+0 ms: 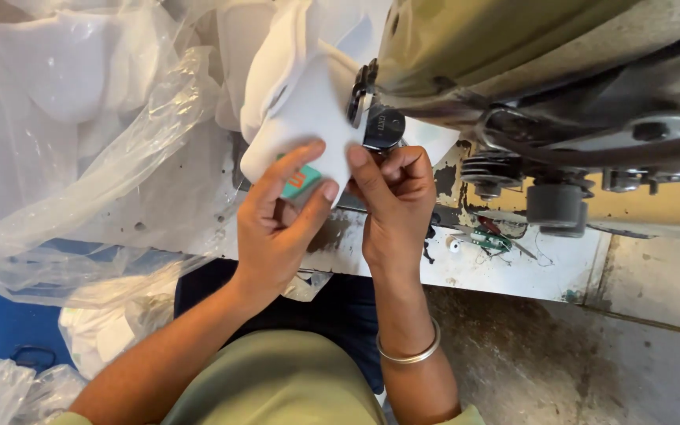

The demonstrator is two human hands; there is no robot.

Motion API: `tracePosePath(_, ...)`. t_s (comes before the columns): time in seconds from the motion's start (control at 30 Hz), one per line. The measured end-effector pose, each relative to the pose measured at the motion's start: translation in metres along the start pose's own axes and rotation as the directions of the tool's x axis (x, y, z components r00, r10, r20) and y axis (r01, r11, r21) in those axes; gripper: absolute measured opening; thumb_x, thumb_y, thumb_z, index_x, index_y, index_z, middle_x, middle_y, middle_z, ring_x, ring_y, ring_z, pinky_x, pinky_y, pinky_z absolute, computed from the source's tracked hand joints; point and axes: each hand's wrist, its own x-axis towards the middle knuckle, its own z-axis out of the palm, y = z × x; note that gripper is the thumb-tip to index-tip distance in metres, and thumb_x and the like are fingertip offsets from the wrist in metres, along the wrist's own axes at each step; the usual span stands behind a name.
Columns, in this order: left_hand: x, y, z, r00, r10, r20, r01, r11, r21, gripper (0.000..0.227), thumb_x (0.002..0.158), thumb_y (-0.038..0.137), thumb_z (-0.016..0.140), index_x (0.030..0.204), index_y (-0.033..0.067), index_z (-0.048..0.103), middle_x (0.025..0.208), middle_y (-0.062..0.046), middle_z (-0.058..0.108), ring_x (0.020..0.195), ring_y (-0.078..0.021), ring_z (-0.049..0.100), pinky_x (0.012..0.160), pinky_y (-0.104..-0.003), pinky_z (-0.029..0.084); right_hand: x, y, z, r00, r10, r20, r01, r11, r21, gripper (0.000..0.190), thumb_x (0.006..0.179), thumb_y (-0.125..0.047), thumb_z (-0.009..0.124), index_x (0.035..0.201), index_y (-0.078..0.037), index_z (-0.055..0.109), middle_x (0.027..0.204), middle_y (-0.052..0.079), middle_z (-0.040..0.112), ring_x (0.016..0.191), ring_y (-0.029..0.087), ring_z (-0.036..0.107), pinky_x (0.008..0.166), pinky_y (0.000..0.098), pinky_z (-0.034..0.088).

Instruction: The person repeatedly picks up white fabric pieces with green labels from a plastic bag and sews them using a sewing machine. They guide each piece under the needle, operate the machine, and then place the finished piece on a pile to the right.

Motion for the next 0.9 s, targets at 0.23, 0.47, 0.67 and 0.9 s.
tracePosePath(0.23,0.027,0.014,0.005,0.999,-0.021,0.045,0.018,0.998,0.064,0.045,0.099,0.010,0.074,0.142,0.0067,0.063,0.103,0.008,0.049,0.063,0.0042,0.036,0.052,-0.012,0.028,-0.004,-0.049,-0.084,0.768,-0.618,-0.166,0.522,0.756,-0.395,0.032,0.095,-0.003,0.081,0.119,-0.006,0.061,0.108,0.009,0.071,0.087,0.016,0.066,0.069,0.0210,0.056)
tracePosePath(0.47,0.079,0.017,-0.018,0.964,-0.004,0.265,-0.017,0.997,0.078,0.044,0.106,0.027,0.074,0.145,0.0072,0.066,0.091,0.000,0.059,0.067,-0.0013,0.049,0.059,-0.017,0.046,0.022,-0.097,-0.213,0.294,-0.926,0.237,0.304,-0.144,-0.942,0.033,0.109,-0.013,0.067,0.130,0.004,0.048,0.122,0.018,0.055,0.116,0.028,0.058,0.106,0.0433,0.054)
tracePosePath(0.67,0.039,-0.028,-0.048,0.985,0.174,0.024,-0.173,0.985,-0.022,0.045,0.110,0.015,0.062,0.153,0.0108,0.049,0.105,0.000,0.060,0.084,-0.0042,0.055,0.078,-0.022,0.055,0.024,-0.076,-0.241,0.247,-0.868,0.431,0.221,-0.382,-0.897,0.016,0.107,-0.003,0.064,0.117,0.002,0.052,0.111,0.014,0.055,0.115,0.034,0.061,0.114,0.0606,0.040)
tracePosePath(0.9,0.052,0.006,-0.155,0.906,0.414,0.095,-0.249,0.335,0.909,0.015,0.093,0.003,0.063,0.107,0.0042,0.070,0.093,-0.019,0.070,0.083,-0.0357,0.068,0.078,-0.048,0.054,-0.001,-0.018,-0.125,0.688,-0.703,0.181,0.700,0.577,-0.421,0.025,0.104,-0.029,0.061,0.120,-0.010,0.061,0.106,0.011,0.069,0.092,0.019,0.068,0.079,0.0317,0.059)
